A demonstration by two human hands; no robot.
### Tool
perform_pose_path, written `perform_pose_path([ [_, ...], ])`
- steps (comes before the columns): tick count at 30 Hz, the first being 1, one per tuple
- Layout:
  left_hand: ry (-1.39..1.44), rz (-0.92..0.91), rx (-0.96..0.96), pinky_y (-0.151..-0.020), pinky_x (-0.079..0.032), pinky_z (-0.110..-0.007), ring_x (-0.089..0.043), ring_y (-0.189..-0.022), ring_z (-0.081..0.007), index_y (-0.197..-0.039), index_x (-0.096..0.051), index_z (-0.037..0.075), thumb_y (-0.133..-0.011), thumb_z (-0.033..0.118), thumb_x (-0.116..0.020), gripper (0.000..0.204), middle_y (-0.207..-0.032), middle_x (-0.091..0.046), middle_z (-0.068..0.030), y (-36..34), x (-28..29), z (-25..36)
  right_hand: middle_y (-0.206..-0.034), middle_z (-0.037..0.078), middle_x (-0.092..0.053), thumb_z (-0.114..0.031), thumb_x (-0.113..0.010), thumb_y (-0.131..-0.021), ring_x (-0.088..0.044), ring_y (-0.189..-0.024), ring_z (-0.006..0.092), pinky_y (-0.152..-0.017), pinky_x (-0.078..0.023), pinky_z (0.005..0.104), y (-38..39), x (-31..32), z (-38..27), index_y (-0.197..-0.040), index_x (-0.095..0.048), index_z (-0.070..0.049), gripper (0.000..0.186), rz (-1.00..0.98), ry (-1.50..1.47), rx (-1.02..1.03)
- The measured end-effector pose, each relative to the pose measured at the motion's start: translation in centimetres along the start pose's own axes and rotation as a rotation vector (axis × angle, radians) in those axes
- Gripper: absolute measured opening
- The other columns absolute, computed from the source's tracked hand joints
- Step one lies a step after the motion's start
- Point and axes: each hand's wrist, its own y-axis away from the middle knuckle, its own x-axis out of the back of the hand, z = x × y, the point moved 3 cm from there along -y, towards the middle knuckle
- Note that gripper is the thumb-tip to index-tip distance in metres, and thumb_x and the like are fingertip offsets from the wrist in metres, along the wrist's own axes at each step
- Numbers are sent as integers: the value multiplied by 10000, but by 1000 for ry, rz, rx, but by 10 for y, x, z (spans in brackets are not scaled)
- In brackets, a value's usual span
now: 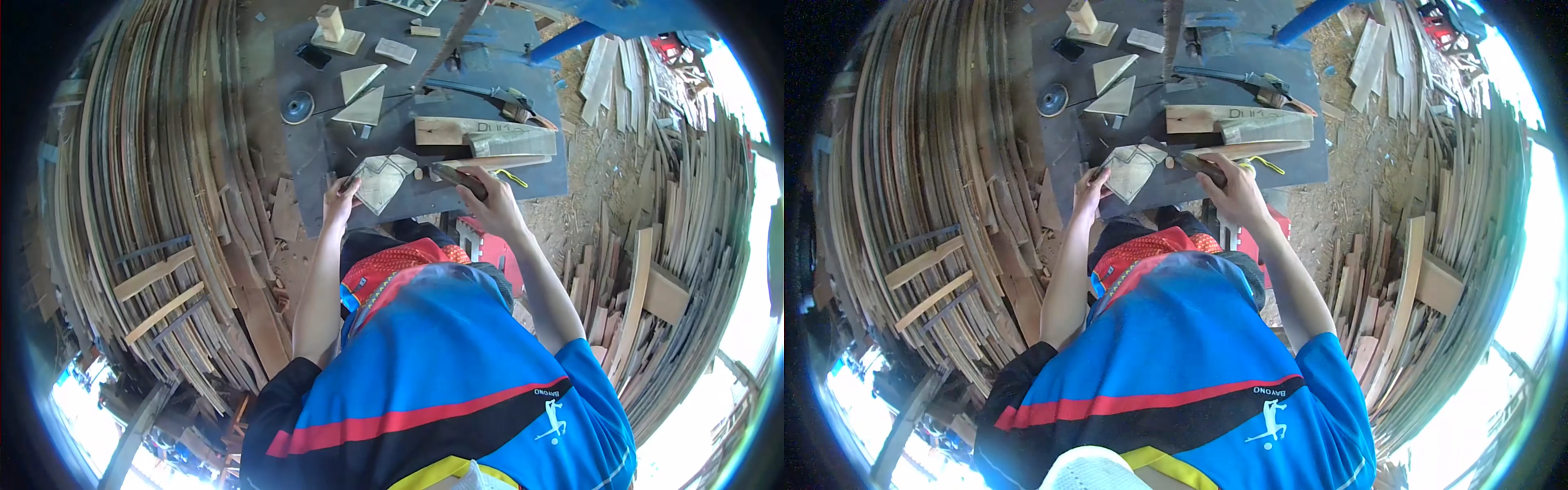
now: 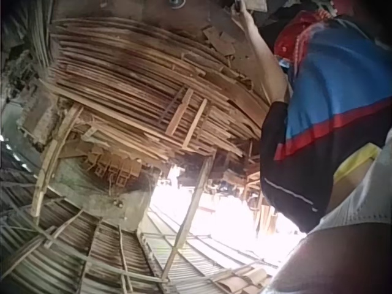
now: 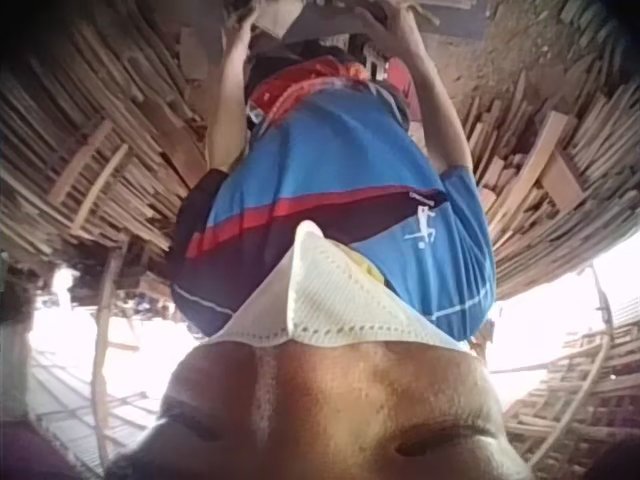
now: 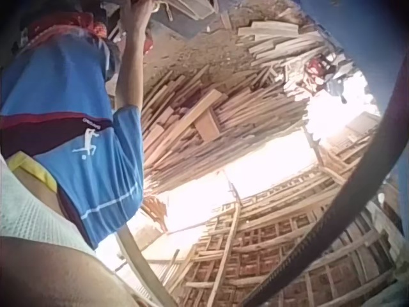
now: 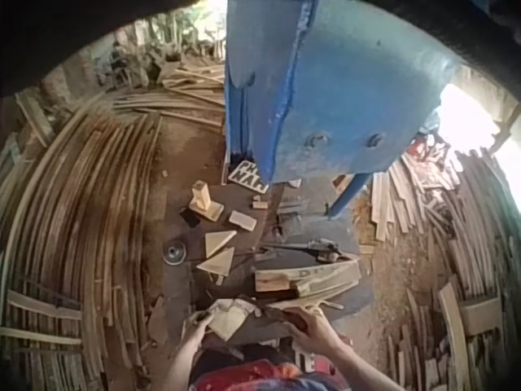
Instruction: The person carves small wooden pieces using a chisel and a wooden mallet. They repeatedly position the chisel on the wood and strike it to shape the material. Later, they use a hand saw to cut a larger piece of wood on the workbench.
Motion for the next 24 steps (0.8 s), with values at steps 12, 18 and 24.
perform_pose_path([
  [12, -982, 214, -499, -994, -472, -431, -610, -1144, -329, -1137, -697, 70, -882, 394, -718, 412, -1174, -675, -155, 0, -7, 25, -1026, 201, -693, -127, -657, -872, -667, -962, 415, -814, -543, 475, -31, -2, 2, -1157, -633, -46, 298, -88, 186, 233],
  [18, -1009, 181, -530, -988, -490, -413, -612, -1151, -306, -1099, -702, 77, -880, 396, -726, 387, -1228, -622, -105, 17, -20, 19, -1055, 211, -676, -30, -613, -829, -668, -968, 413, -834, -541, 479, -55, -12, -16, -1163, -639, -48, 336, -215, 346, 366],
  [24, -1095, 199, -492, -979, -501, -412, -609, -1152, -294, -1141, -712, 92, -875, 406, -725, 411, -1283, -583, -84, 28, -26, 17, -1048, 207, -681, -25, -633, -801, -677, -983, 373, -867, -537, 470, -78, -28, -37, -1140, -648, -52, 340, -332, 580, 436],
])
